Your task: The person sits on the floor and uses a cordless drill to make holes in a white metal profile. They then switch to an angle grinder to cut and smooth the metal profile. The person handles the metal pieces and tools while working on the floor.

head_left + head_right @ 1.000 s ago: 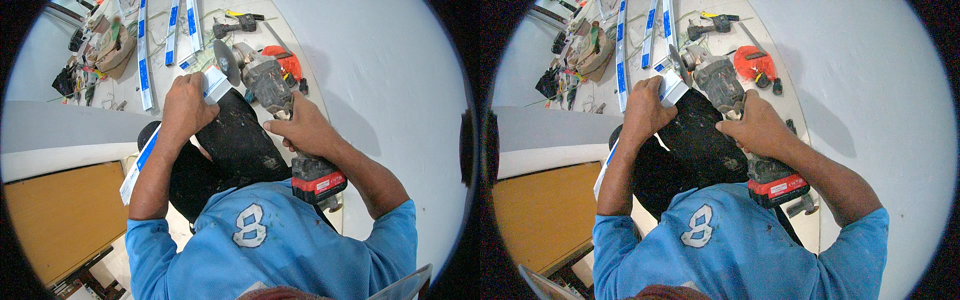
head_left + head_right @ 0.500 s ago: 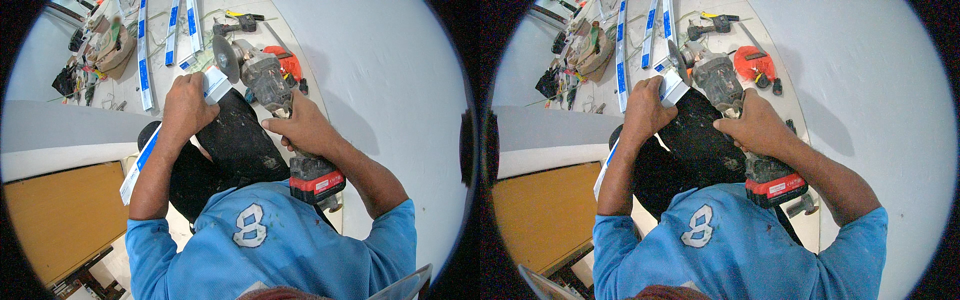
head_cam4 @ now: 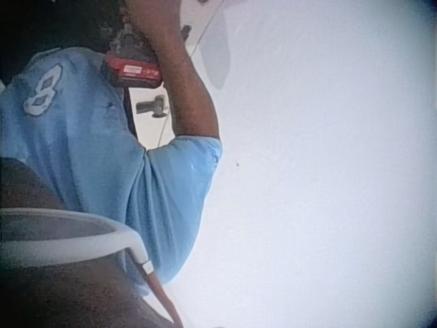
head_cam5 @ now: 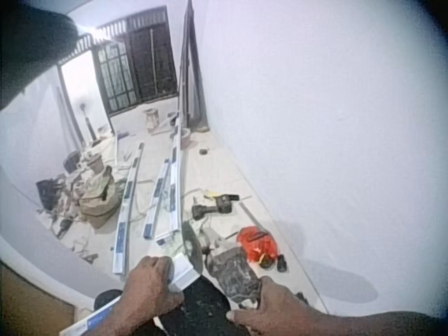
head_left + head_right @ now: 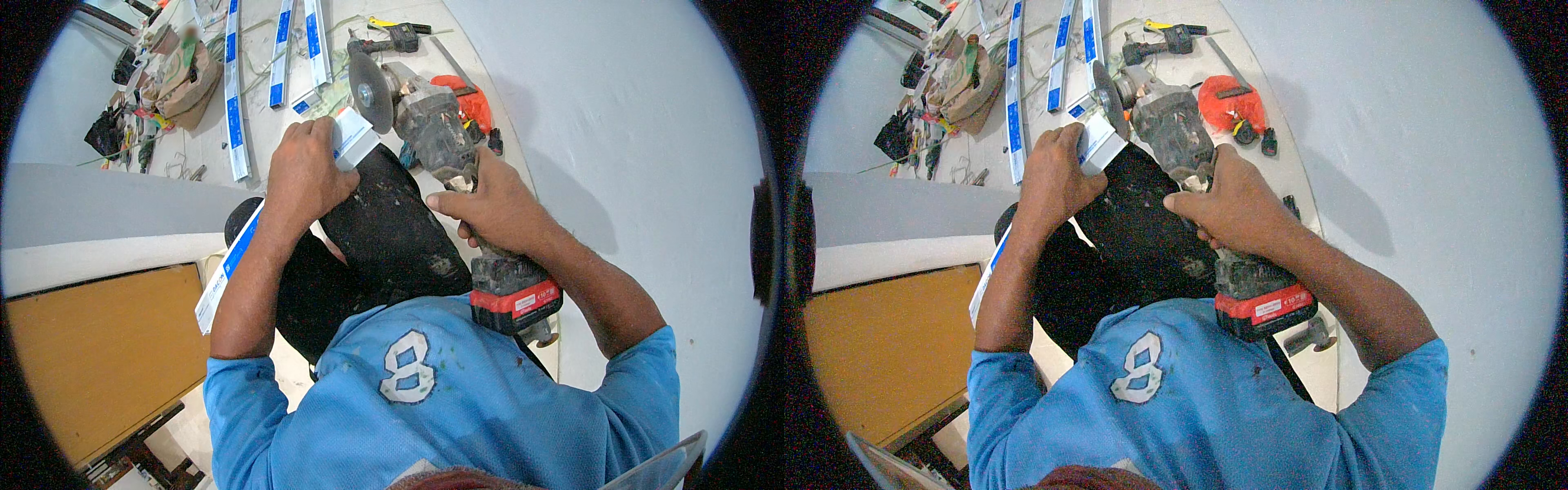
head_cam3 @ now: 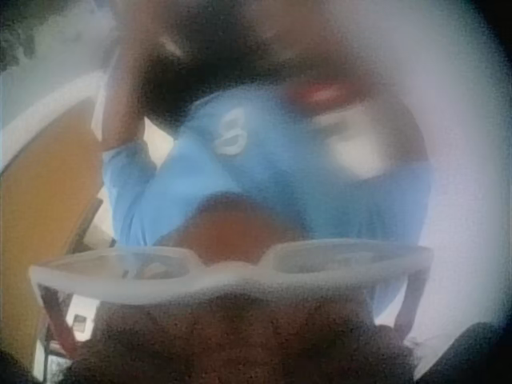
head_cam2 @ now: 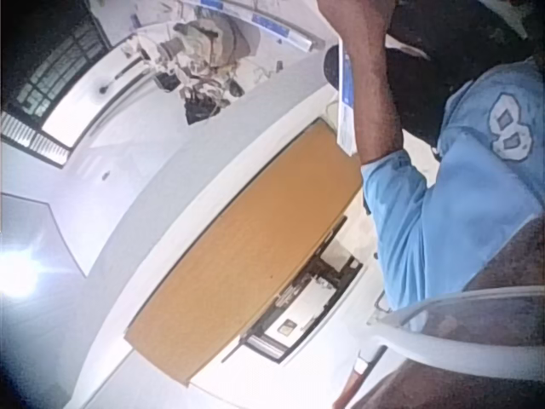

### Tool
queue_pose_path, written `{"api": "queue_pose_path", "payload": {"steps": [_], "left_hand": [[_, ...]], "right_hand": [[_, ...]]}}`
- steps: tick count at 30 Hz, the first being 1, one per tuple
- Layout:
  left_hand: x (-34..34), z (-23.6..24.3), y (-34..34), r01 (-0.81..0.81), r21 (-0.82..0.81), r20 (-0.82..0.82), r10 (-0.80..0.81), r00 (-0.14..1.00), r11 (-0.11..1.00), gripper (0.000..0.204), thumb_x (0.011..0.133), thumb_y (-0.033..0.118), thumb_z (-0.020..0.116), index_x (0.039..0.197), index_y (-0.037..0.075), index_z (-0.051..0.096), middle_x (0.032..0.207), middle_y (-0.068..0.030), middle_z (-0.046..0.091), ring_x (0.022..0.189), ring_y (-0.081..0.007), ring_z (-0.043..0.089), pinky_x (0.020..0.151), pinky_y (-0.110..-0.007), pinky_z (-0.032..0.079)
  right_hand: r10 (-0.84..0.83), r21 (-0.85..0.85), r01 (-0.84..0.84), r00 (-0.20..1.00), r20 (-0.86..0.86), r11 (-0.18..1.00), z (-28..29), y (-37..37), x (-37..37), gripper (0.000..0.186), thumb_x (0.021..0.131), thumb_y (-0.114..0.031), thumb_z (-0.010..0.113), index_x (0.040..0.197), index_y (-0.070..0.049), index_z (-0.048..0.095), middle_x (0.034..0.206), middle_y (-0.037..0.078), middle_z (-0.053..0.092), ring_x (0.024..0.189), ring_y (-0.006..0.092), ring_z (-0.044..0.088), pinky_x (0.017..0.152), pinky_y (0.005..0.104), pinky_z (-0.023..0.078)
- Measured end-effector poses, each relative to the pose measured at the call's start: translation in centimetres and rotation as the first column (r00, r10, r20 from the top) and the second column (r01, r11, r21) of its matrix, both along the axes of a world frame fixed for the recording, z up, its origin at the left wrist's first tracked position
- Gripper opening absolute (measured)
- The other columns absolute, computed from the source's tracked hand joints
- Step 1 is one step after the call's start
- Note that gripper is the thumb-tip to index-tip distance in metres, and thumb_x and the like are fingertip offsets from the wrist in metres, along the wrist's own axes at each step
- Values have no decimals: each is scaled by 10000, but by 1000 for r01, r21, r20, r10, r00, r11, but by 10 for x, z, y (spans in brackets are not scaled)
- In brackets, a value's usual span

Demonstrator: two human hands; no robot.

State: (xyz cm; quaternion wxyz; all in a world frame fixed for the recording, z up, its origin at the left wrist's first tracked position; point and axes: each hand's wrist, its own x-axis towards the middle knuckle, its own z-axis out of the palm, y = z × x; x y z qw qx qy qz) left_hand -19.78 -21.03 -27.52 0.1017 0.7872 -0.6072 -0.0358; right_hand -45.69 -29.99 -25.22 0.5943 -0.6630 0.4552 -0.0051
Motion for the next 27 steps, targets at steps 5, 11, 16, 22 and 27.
{"api": "queue_pose_path", "payload": {"steps": [5, 11, 16, 22, 27], "left_hand": [[0, -2, 1, 6, -21, 7, -6, 1000, 1000, 637, 672, 179, 867, 1232, -63, 682, 1138, -276, 718, 1094, -443, 694, 1002, -502, 582], [-3, 5, -1, -10, 28, 8, 9, 1000, 1000, 554, 689, 190, 878, 1142, -68, 691, 1119, -276, 731, 1100, -415, 700, 1002, -484, 594], [-2, 4, -1, -8, 40, 2, 8, 1000, 999, 563, 690, 196, 883, 1146, -72, 690, 1127, -276, 729, 1102, -416, 698, 1006, -482, 593], [-3, 5, 0, -10, 15, 10, 10, 1000, 1000, 560, 691, 195, 884, 1144, -72, 691, 1130, -274, 728, 1104, -421, 697, 1006, -484, 592], [-2, 4, 0, -12, 14, 9, 12, 1000, 1000, 544, 692, 184, 875, 1136, -70, 692, 1121, -276, 729, 1097, -422, 699, 996, -491, 593]], "right_hand": [[9, -10, -9, 1000, 13, 1000, -6, -1, -1, 631, 938, -269, 836, 1346, 45, 471, 917, 107, 690, 603, 115, 659, 504, 295, 574], [12, -42, -11, 1000, 7, 999, -11, -1, -4, 620, 918, -276, 853, 1271, 71, 479, 878, 125, 698, 601, 138, 677, 504, 309, 573], [-1, -1, 1, 999, -38, 1000, -4, 1, -3, 635, 931, -273, 848, 1326, 55, 473, 909, 103, 691, 622, 115, 670, 505, 286, 573], [20, -32, -22, 999, -37, 999, -13, 0, -5, 627, 933, -266, 842, 1324, 57, 474, 914, 109, 687, 629, 118, 670, 508, 290, 573], [-25, -57, 27, 999, 36, 998, -12, 4, -6, 621, 877, -305, 877, 1146, 105, 495, 826, 171, 714, 594, 191, 712, 496, 347, 573]]}}
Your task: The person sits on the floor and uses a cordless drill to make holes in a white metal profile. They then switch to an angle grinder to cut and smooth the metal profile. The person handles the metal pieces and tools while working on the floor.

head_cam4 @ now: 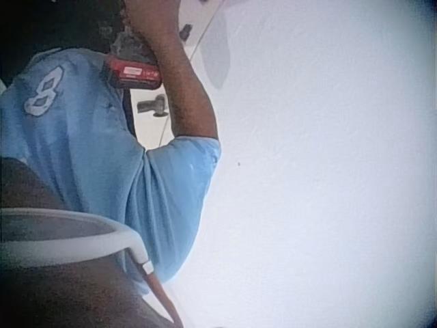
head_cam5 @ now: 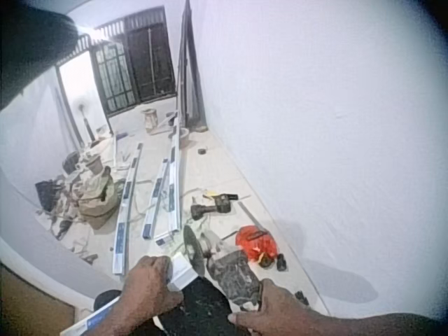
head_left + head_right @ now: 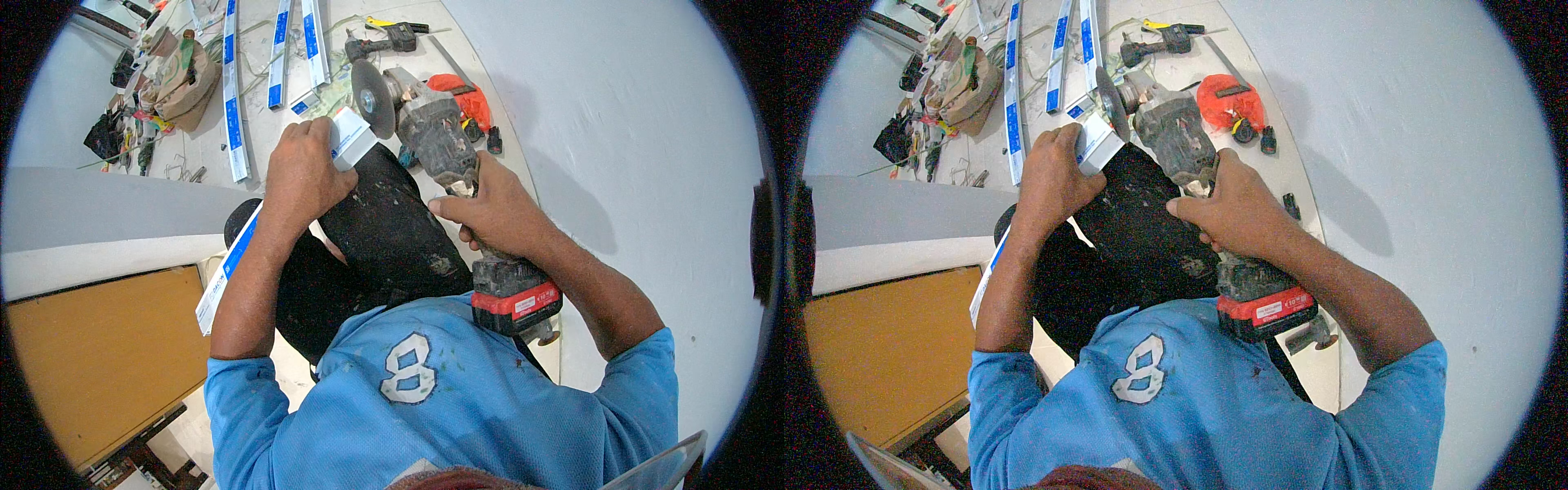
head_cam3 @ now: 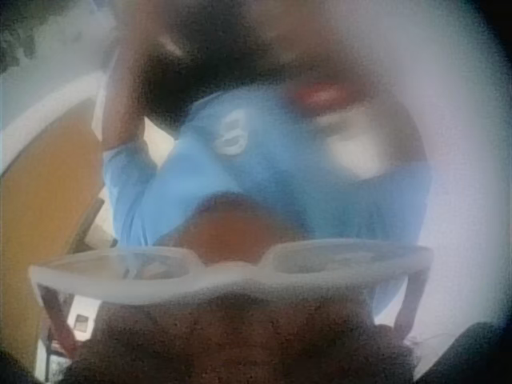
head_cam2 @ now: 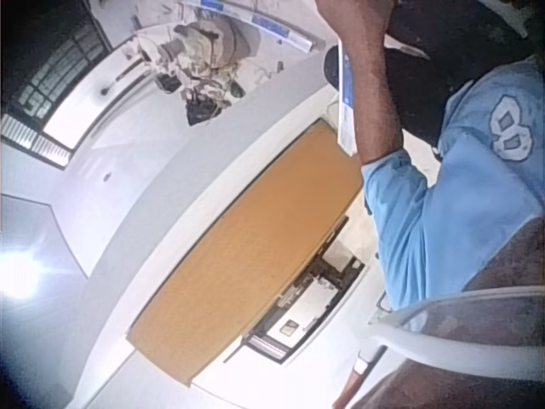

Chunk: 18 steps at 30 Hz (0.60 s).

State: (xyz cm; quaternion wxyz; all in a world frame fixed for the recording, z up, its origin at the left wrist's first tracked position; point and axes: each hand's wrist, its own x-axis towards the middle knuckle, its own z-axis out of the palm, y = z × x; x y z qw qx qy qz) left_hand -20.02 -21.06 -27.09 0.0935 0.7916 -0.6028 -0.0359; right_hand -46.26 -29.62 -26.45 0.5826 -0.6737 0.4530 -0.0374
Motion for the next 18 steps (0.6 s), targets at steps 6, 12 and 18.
{"api": "queue_pose_path", "payload": {"steps": [6, 12, 18], "left_hand": [[2, -2, 0, 8, -14, 4, -8, 1000, 1000, 544, 691, 177, 866, 1143, -69, 690, 1117, -275, 730, 1091, -421, 701, 988, -494, 595], [2, -3, 1, 13, -7, -2, -13, 1000, 1000, 563, 693, 178, 867, 1166, -68, 689, 1134, -275, 729, 1100, -420, 699, 998, -490, 594], [2, -4, 1, 7, -18, 3, -7, 1000, 1000, 581, 691, 186, 884, 1177, -67, 691, 1138, -273, 729, 1106, -419, 698, 1007, -485, 593]], "right_hand": [[3, 22, -4, 1000, 17, 1000, -2, 1, -1, 623, 874, -304, 877, 1154, 98, 491, 852, 181, 718, 597, 189, 713, 492, 344, 577], [-10, 20, 10, 1000, 4, 1000, 1, 3, 0, 630, 868, -301, 879, 1157, 100, 488, 868, 186, 722, 594, 196, 715, 491, 344, 575], [0, -6, 0, 1000, -29, 1000, -3, 3, 0, 626, 867, -293, 876, 1161, 104, 491, 875, 187, 724, 616, 194, 724, 497, 355, 578]]}}
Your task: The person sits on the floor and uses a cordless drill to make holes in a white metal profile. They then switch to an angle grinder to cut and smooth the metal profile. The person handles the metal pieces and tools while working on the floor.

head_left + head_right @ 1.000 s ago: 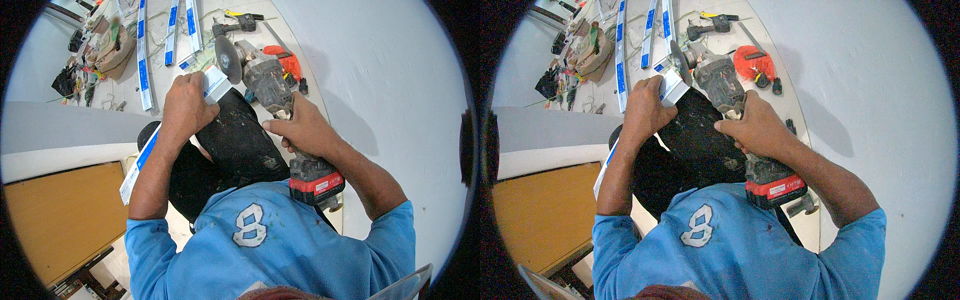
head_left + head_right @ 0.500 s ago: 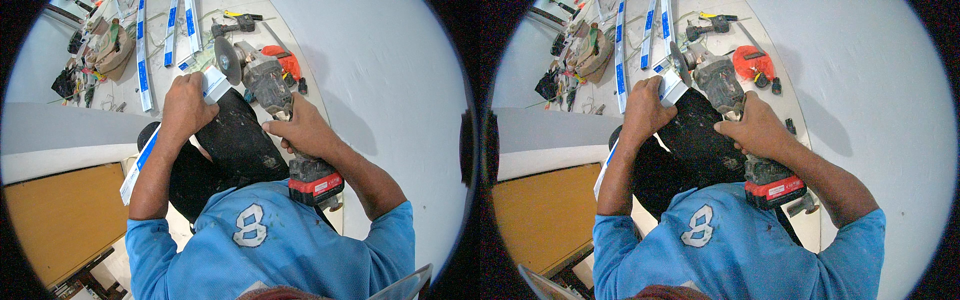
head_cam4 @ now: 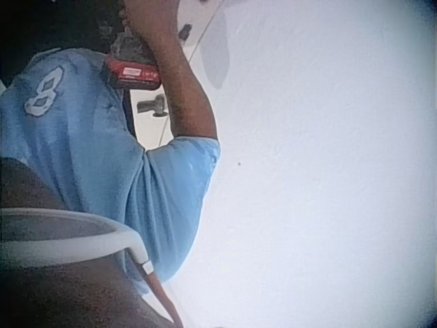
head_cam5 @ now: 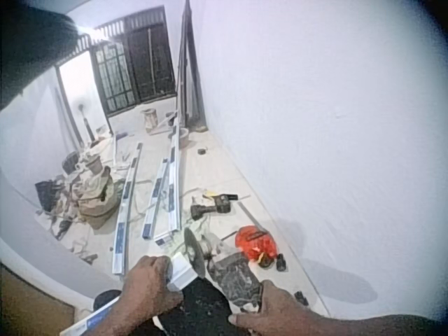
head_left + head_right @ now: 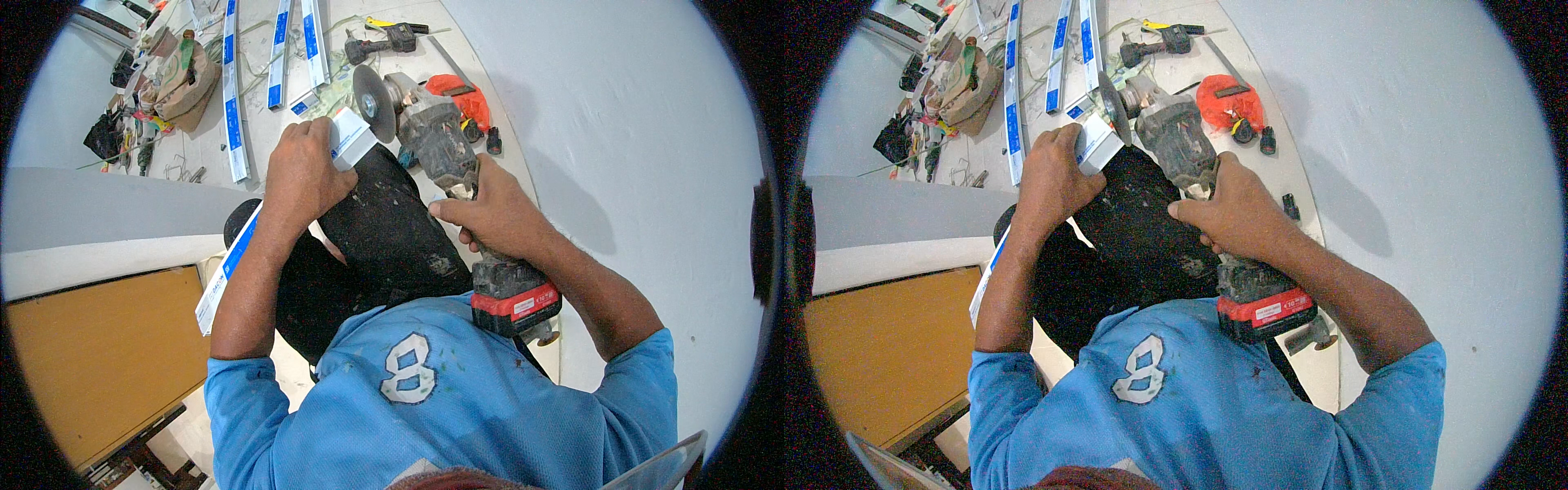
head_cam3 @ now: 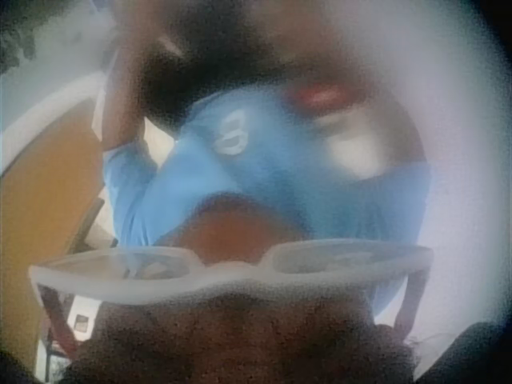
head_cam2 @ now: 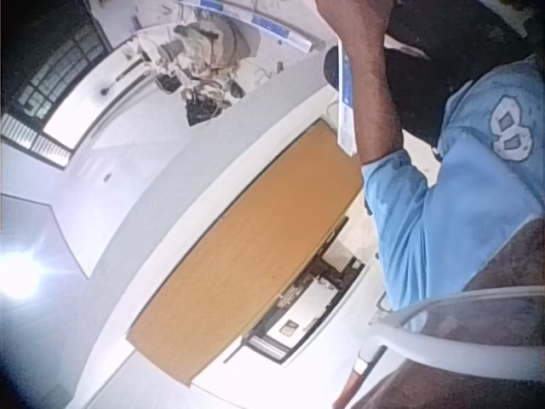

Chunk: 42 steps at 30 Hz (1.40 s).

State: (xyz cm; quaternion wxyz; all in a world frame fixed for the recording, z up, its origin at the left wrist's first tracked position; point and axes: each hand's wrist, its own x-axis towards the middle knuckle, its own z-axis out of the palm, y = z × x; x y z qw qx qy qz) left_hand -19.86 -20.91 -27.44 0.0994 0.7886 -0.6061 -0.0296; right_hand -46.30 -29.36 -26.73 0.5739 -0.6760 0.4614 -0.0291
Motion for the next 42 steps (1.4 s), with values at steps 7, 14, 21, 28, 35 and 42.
{"api": "queue_pose_path", "payload": {"steps": [7, 14, 21, 28, 35, 42], "left_hand": [[5, -4, 2, 24, -45, 10, -24, 1000, 999, 520, 690, 187, 876, 1114, -52, 693, 1115, -274, 730, 1086, -434, 701, 981, -500, 591], [25, 18, 11, -24, 36, -175, 30, 984, 999, 533, 738, 229, 805, 1172, -69, 716, 1113, -330, 735, 1094, -496, 706, 971, -523, 575], [92, 49, 65, -311, -46, -422, 264, 867, 949, 631, 825, 202, 783, 1381, -71, 666, 1107, -208, 763, 1010, -326, 717, 965, -432, 554], [116, 92, 108, -299, -252, -667, 59, 743, 920, 633, 854, 94, 811, 1449, -27, 634, 1428, -192, 700, 1163, -241, 703, 1031, -405, 539], [145, 98, 115, -226, -317, -508, 36, 861, 921, 921, 757, 430, 818, 1511, -43, 584, 1098, -116, 646, 999, -239, 632, 871, -425, 512], [189, 90, 128, -169, -248, -555, 3, 832, 954, 995, 876, 466, 820, 1621, -55, 415, 1299, -141, 612, 1148, -275, 612, 991, -466, 500]], "right_hand": [[-19, 80, 13, 997, 76, 997, 3, -4, -1, 584, 888, -323, 881, 1175, 50, 535, 854, 107, 714, 602, 156, 688, 515, 335, 574], [-215, 451, -4, 875, 433, 892, -22, -52, -64, 497, 844, -232, 846, 1201, -9, 582, 827, 54, 667, 612, 146, 671, 525, 315, 573], [-358, 242, 329, 930, 86, 913, -139, -67, -84, 582, 796, -125, 816, 1291, 4, 538, 846, 66, 640, 630, 161, 640, 538, 342, 576], [-309, 135, 312, 950, -44, 940, -269, -126, -28, 442, 876, -155, 831, 1186, -13, 550, 844, 60, 650, 658, 167, 648, 552, 332, 562], [-156, -10, 156, 986, -51, 988, -345, -231, 38, 428, 911, -281, 851, 1183, -18, 651, 878, 50, 695, 704, 164, 654, 586, 351, 560], [-318, -471, 242, 944, -88, 848, -407, -183, 10, 506, 946, -346, 828, 1244, 14, 633, 957, 112, 727, 742, 201, 687, 619, 386, 580]]}}
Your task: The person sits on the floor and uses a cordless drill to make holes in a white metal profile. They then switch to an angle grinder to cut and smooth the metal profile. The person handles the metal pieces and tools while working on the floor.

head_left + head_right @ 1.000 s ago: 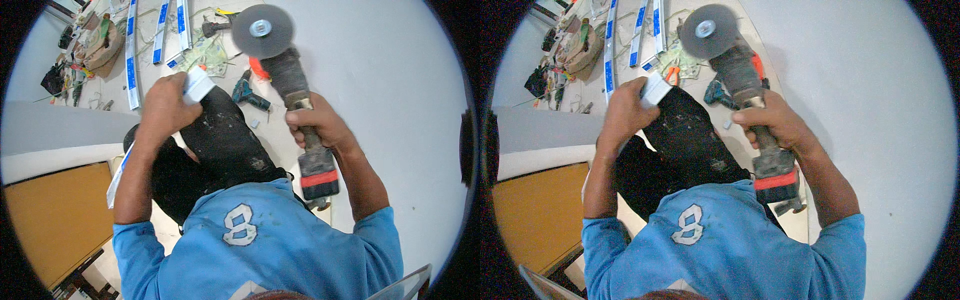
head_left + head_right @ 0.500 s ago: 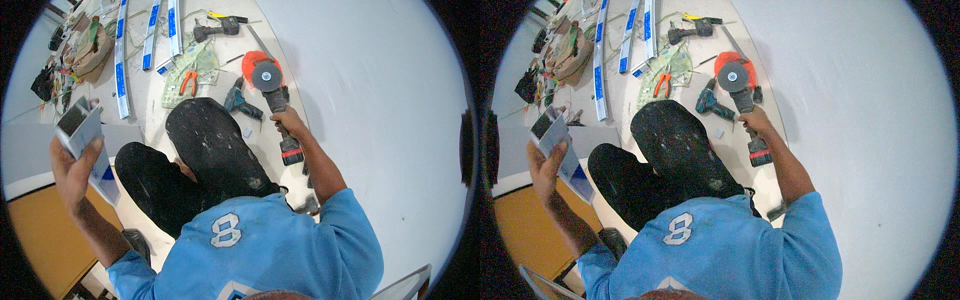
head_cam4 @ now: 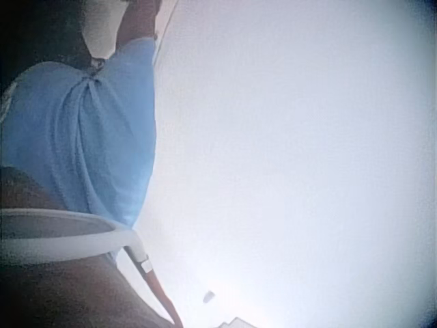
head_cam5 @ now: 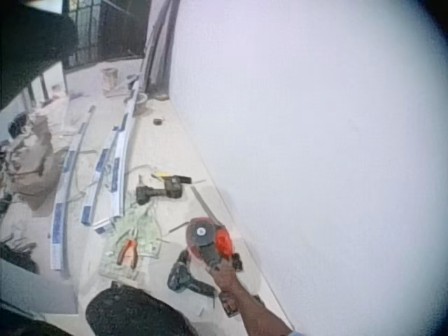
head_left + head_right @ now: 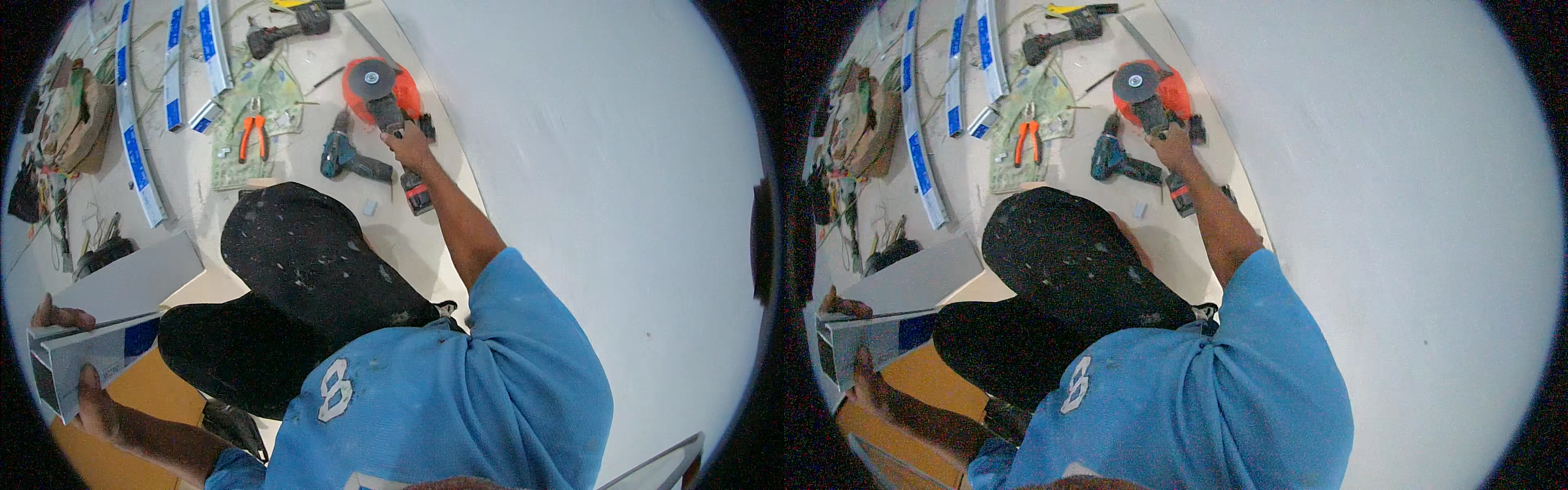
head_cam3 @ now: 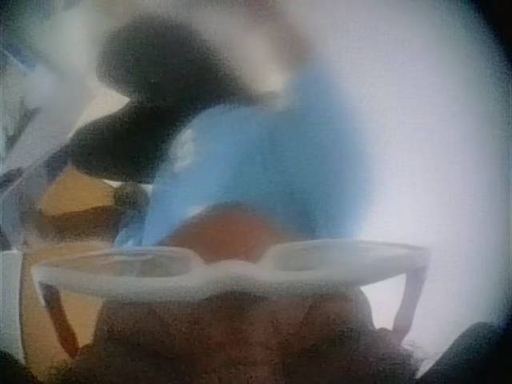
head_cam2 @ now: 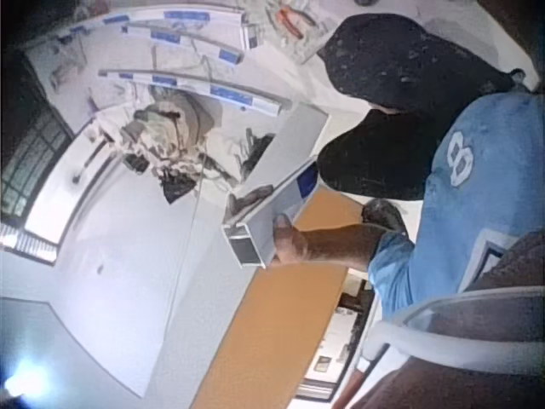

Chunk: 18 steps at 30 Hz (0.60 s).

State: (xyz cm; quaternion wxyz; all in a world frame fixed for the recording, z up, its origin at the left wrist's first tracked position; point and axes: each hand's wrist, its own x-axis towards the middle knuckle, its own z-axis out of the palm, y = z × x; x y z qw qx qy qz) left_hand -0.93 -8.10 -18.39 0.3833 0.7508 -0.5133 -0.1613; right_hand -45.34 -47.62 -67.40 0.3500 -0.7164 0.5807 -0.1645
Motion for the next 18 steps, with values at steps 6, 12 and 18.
{"api": "queue_pose_path", "payload": {"steps": [6, 12, 18], "left_hand": [[30, -19, -8, 94, -22, -70, -95, 993, 995, 895, 915, 308, 759, 1614, -93, 369, 1424, -222, 573, 1325, -358, 583, 1179, -536, 428], [32, -47, -36, -1, -172, -204, -35, 978, 985, 850, 860, 212, 708, 1585, -108, 400, 1366, -280, 613, 1252, -401, 647, 1150, -573, 474], [9, -67, -68, 108, -210, -161, -144, 976, 972, 869, 836, 231, 727, 1568, -121, 419, 1324, -277, 640, 1260, -408, 650, 1130, -569, 487]], "right_hand": [[-283, 191, 272, 959, 32, 943, -10, 107, -72, 437, 969, -328, 809, 1165, 7, 609, 933, 106, 700, 755, 183, 689, 609, 361, 586], [-357, 283, 319, 929, 94, 905, -27, 147, -118, 414, 972, -303, 800, 1158, -1, 585, 918, 82, 688, 775, 171, 697, 625, 342, 607], [-443, 399, 360, 886, 136, 843, -23, 146, -123, 422, 983, -277, 794, 1220, 1, 582, 1009, 98, 702, 839, 182, 719, 645, 341, 630]]}}
